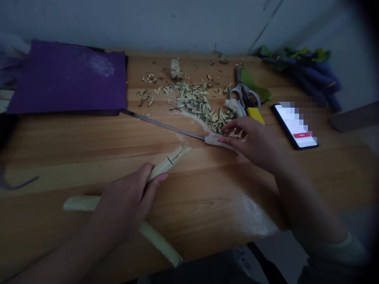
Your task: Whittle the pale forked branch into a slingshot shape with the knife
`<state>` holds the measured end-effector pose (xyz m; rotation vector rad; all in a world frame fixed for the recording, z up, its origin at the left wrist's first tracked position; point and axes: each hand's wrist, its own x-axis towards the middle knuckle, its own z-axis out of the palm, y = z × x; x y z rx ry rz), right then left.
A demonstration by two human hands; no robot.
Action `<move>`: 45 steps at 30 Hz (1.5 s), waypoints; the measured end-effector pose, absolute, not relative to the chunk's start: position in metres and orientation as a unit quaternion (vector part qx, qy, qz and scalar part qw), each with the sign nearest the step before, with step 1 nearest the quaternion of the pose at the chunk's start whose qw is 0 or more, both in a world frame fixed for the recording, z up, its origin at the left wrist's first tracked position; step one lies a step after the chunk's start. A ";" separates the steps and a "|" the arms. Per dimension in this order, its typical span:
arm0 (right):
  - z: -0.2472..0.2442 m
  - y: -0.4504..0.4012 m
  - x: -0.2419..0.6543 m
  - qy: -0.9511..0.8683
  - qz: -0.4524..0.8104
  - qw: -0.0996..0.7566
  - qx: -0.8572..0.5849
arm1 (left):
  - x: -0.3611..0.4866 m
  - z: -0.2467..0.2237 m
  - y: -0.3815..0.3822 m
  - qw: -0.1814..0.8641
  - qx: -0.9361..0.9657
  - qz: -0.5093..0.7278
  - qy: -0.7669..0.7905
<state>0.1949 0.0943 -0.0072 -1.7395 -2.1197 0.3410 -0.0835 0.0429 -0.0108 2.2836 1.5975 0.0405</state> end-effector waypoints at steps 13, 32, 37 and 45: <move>-0.014 0.086 0.176 -0.816 0.066 0.081 -0.568 | -0.076 -0.011 0.054 0.214 0.758 0.002 0.616; -0.021 0.048 0.129 -0.783 0.190 0.070 -0.588 | -0.061 -0.022 0.093 0.128 0.740 0.056 0.658; -0.015 0.045 0.129 -0.791 0.099 0.024 -0.603 | -0.060 -0.023 0.093 0.111 0.737 0.044 0.665; -0.017 0.043 0.124 -0.803 0.057 0.012 -0.594 | -0.059 -0.025 0.090 0.086 0.738 0.029 0.669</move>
